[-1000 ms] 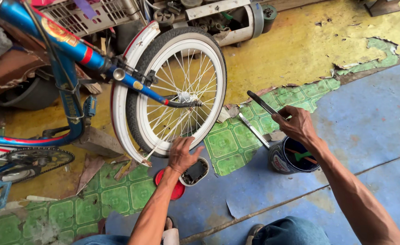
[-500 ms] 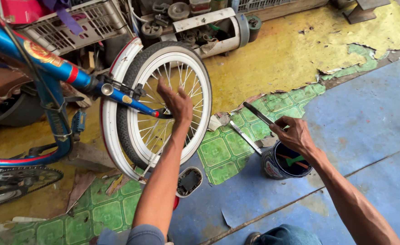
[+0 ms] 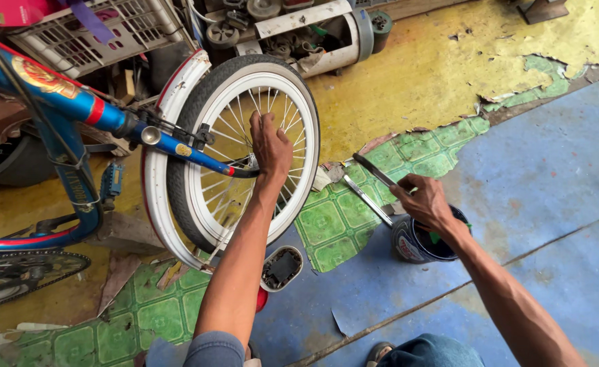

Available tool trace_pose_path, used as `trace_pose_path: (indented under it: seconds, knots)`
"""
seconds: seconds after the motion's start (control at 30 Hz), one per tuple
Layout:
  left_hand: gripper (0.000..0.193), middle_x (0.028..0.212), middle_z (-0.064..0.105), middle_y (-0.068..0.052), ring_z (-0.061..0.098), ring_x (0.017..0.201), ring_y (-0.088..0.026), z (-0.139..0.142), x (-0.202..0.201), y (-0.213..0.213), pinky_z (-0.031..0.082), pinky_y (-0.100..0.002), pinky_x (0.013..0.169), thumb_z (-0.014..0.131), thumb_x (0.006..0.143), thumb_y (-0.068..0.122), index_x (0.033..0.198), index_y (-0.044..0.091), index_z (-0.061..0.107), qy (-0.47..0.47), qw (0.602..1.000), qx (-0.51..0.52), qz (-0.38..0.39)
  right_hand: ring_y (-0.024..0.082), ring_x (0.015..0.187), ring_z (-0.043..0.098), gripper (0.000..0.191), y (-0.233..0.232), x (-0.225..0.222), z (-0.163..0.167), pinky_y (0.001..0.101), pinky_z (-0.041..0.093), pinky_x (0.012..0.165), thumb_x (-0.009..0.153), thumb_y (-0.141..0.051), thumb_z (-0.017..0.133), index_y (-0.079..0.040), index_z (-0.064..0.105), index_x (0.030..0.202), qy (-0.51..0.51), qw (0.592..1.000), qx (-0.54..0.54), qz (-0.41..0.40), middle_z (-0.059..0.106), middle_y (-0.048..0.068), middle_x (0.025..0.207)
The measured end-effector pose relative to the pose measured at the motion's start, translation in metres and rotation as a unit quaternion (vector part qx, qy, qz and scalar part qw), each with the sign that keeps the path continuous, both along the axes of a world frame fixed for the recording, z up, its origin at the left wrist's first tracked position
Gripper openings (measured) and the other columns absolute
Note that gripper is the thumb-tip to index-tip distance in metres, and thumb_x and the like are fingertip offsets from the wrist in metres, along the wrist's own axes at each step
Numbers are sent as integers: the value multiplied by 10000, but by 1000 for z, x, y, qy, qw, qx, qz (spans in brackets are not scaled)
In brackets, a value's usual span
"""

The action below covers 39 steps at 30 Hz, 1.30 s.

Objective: The person carries a bucket of tools into a cluttered workshop and kneels beside a bicycle. They use a brush to apply lubricant to the front wheel hub and spokes, then use a wrench to tighten the axle nuts.

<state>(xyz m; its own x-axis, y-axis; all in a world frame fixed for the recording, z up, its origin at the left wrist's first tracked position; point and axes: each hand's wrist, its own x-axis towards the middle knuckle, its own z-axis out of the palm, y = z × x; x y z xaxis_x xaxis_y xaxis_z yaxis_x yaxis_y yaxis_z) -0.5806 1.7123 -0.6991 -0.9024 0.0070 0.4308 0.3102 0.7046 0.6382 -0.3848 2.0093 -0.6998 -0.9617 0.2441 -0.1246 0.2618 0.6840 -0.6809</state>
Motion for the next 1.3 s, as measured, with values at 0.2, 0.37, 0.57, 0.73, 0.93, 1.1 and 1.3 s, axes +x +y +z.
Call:
trace_pose_path:
  seconds: [0.2, 0.37, 0.57, 0.73, 0.93, 1.1, 1.3]
  knots:
    - [667, 1520, 268, -410, 450, 1300, -551, -8, 10, 23, 412, -518, 1103, 648, 750, -110, 1377, -50, 430, -93, 992, -84, -27, 265, 668, 721, 380, -16, 5, -26, 420, 579, 651, 905, -342, 688, 21, 766, 989, -33, 999, -19, 1, 756, 190, 787]
    - [634, 1540, 199, -465, 425, 1320, -547, -35, 18, 34, 343, -537, 1115, 659, 785, -7, 1376, -51, 433, -110, 958, -257, -56, 279, 675, 717, 383, -25, 13, -47, 426, 576, 664, 895, -353, 694, 18, 772, 948, -41, 999, -5, 3, 748, 185, 773]
    - [379, 1534, 369, -364, 431, 1318, -512, -69, 13, 49, 319, -553, 1107, 480, 986, 150, 1323, 1, 571, -72, 820, -567, -22, 311, 684, 713, 376, -39, 27, -64, 440, 557, 684, 881, -346, 702, 22, 758, 936, -63, 997, -32, 2, 731, 202, 758]
    - [496, 1479, 487, -262, 436, 1367, -396, -91, 66, 41, 274, -538, 1161, 602, 906, 213, 1357, 5, 600, 15, 771, -623, -131, 318, 699, 718, 397, -55, 44, -92, 436, 554, 691, 867, -367, 718, 23, 763, 927, -65, 997, -38, 14, 734, 202, 768]
    - [612, 1370, 540, -239, 456, 1319, -388, -122, 175, -46, 290, -575, 1092, 674, 774, 155, 1355, -3, 563, -88, 903, -411, -84, 320, 688, 721, 420, -86, 66, -133, 448, 558, 683, 862, -409, 721, 4, 760, 925, -106, 992, -51, 43, 728, 205, 758]
    - [483, 1310, 613, -174, 521, 1247, -367, -130, 214, -87, 348, -580, 1015, 671, 778, 134, 1247, 40, 605, 22, 940, -331, -77, 294, 682, 697, 433, -133, 73, -155, 440, 537, 658, 858, -429, 733, -3, 751, 933, -89, 988, -92, 80, 715, 193, 745]
    - [371, 854, 696, -155, 639, 783, -251, -114, 273, -96, 517, -354, 741, 729, 921, 387, 1030, 35, 682, -344, 925, 97, 128, 247, 628, 662, 435, -181, 76, -149, 408, 521, 603, 931, -416, 669, -4, 679, 1070, -43, 977, -169, 120, 716, 162, 738]
